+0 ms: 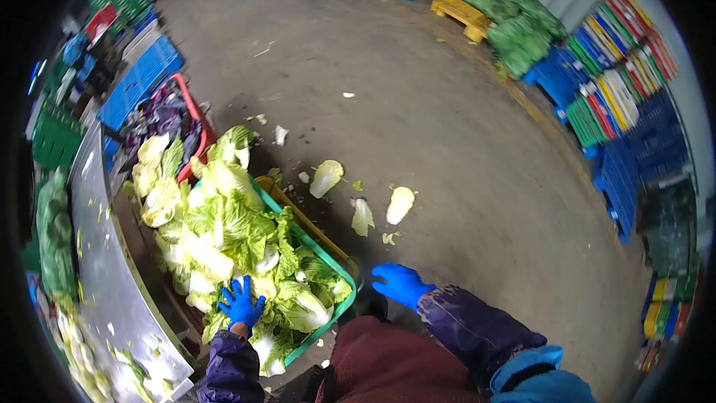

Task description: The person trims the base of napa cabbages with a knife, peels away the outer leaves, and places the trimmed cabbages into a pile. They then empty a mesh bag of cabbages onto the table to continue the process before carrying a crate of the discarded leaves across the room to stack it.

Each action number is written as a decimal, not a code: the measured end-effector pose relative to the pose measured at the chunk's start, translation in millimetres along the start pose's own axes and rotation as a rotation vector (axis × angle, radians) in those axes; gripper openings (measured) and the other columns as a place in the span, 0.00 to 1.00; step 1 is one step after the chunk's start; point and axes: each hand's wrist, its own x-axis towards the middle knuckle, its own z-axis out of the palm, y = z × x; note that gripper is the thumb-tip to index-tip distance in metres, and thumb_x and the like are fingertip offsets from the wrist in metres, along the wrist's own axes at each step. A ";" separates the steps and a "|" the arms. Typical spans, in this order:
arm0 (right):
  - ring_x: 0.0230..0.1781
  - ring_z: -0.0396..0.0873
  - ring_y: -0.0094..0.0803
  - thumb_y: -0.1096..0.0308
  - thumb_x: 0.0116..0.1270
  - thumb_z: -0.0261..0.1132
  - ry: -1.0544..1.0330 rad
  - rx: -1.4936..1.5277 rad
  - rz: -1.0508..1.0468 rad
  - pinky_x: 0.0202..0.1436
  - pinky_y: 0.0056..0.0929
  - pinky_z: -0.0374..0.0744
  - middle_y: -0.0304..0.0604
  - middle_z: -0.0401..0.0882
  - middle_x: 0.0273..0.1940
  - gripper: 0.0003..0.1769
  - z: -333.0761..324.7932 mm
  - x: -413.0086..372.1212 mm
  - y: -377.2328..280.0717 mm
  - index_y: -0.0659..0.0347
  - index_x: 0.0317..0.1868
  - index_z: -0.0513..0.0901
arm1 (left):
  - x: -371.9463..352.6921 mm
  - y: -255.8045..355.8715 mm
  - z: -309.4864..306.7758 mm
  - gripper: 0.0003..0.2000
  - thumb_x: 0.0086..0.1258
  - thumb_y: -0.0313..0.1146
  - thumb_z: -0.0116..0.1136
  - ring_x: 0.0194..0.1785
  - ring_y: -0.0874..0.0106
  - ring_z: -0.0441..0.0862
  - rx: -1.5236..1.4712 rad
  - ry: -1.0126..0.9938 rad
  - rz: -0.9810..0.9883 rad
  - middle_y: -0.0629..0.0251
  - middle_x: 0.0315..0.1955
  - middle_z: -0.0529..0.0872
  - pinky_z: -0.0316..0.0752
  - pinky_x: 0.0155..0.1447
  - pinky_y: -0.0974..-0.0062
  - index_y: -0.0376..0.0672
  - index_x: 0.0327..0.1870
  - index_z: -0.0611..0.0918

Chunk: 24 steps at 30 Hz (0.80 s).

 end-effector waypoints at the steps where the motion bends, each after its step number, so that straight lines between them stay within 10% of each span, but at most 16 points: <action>1: 0.46 0.75 0.46 0.55 0.58 0.59 -0.020 -0.011 -0.028 0.49 0.40 0.74 0.50 0.76 0.45 0.21 -3.6 0.5 5.3 0.56 0.50 0.75 | 0.2 2.9 1.8 0.38 0.56 0.57 0.54 0.70 0.43 0.39 -0.004 0.013 -0.008 0.55 0.69 0.50 0.35 0.63 0.34 0.63 0.69 0.54; 16: 0.45 0.78 0.37 0.57 0.60 0.62 -0.393 0.079 -0.029 0.50 0.32 0.75 0.48 0.80 0.44 0.20 -37.3 188.2 -22.8 0.59 0.48 0.77 | 33.7 -0.2 61.5 0.31 0.52 0.54 0.58 0.67 0.38 0.47 0.065 0.295 -0.060 0.52 0.61 0.64 0.28 0.63 0.31 0.58 0.60 0.70; 23: 0.33 0.78 0.36 0.54 0.61 0.59 -0.512 0.010 -0.291 0.38 0.35 0.75 0.45 0.79 0.32 0.18 -24.3 271.3 -26.4 0.57 0.45 0.76 | 32.0 -0.7 57.4 0.29 0.58 0.50 0.51 0.65 0.43 0.54 0.052 0.031 -0.090 0.54 0.58 0.69 0.37 0.62 0.30 0.57 0.62 0.66; 24: 0.31 0.77 0.36 0.55 0.62 0.59 -0.561 0.036 -0.232 0.36 0.34 0.75 0.45 0.78 0.32 0.18 -26.8 272.7 -34.0 0.59 0.45 0.75 | 17.9 5.0 36.4 0.25 0.58 0.47 0.53 0.56 0.53 0.69 0.146 0.294 -0.041 0.56 0.46 0.78 0.58 0.60 0.43 0.49 0.57 0.73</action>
